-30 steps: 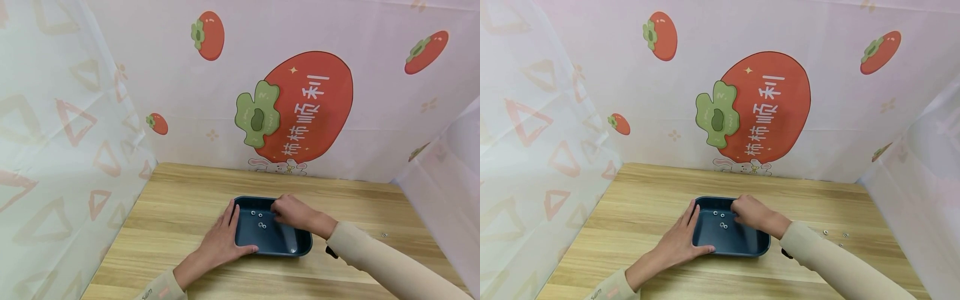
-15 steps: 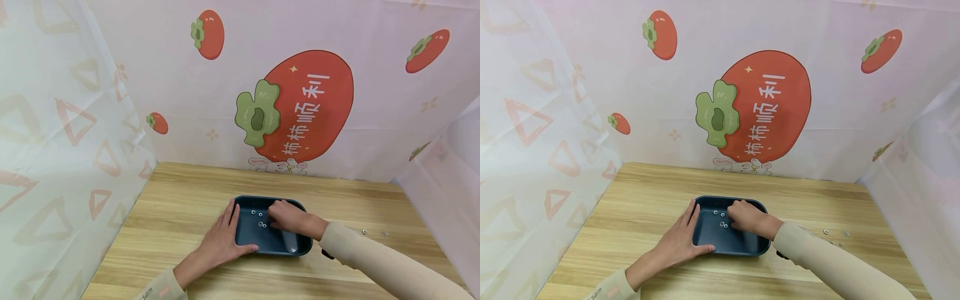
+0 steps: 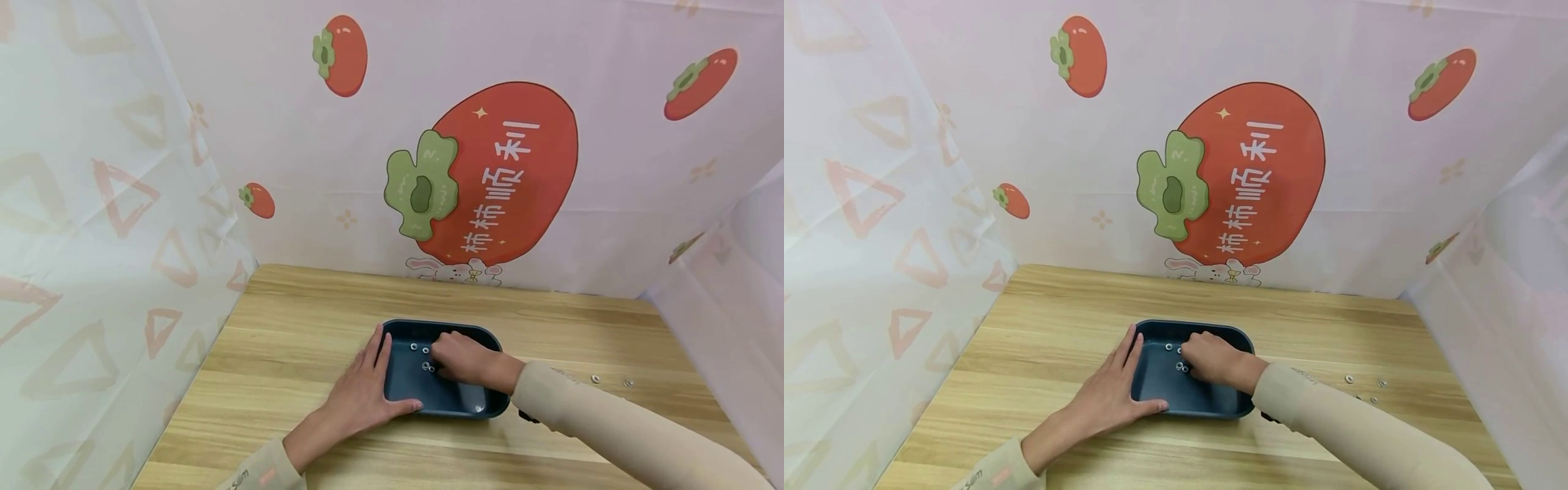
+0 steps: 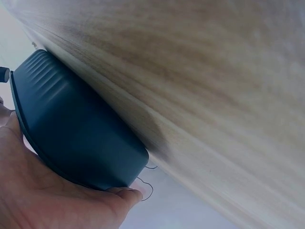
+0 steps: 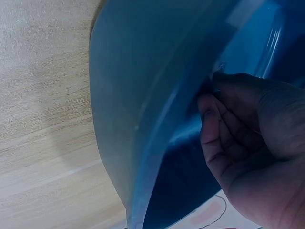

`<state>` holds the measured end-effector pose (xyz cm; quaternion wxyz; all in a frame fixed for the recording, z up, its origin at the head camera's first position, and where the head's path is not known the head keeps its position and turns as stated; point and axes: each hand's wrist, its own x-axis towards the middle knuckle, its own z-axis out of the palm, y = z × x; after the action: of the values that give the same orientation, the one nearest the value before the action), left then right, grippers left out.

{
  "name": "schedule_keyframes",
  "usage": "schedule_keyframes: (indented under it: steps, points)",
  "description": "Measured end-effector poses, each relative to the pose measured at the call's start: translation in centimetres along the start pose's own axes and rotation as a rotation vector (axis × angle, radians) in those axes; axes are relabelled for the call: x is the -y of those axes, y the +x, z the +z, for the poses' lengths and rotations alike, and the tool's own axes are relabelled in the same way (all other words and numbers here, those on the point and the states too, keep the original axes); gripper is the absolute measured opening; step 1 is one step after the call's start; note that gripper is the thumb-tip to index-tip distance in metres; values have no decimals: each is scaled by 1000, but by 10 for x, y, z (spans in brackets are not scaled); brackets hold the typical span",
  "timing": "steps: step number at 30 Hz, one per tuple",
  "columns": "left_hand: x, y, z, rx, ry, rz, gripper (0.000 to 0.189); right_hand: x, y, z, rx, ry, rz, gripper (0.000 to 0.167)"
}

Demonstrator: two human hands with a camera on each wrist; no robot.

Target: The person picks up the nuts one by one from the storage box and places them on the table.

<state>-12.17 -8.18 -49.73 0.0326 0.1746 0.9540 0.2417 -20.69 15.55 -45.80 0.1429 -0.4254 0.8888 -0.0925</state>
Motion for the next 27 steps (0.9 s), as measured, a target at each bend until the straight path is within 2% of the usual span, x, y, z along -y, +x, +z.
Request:
schedule_keyframes:
  steps: [8,20,27]
  points:
    - [0,0,-1,8,1,-3,126,0,4,2,7,-21,10,5]
    - [0,0,0,8,6,5,126,5,7,4,-14,-38,17,11]
    - [2,0,0,8,14,1,128,5,8,7,-52,-48,-25,17]
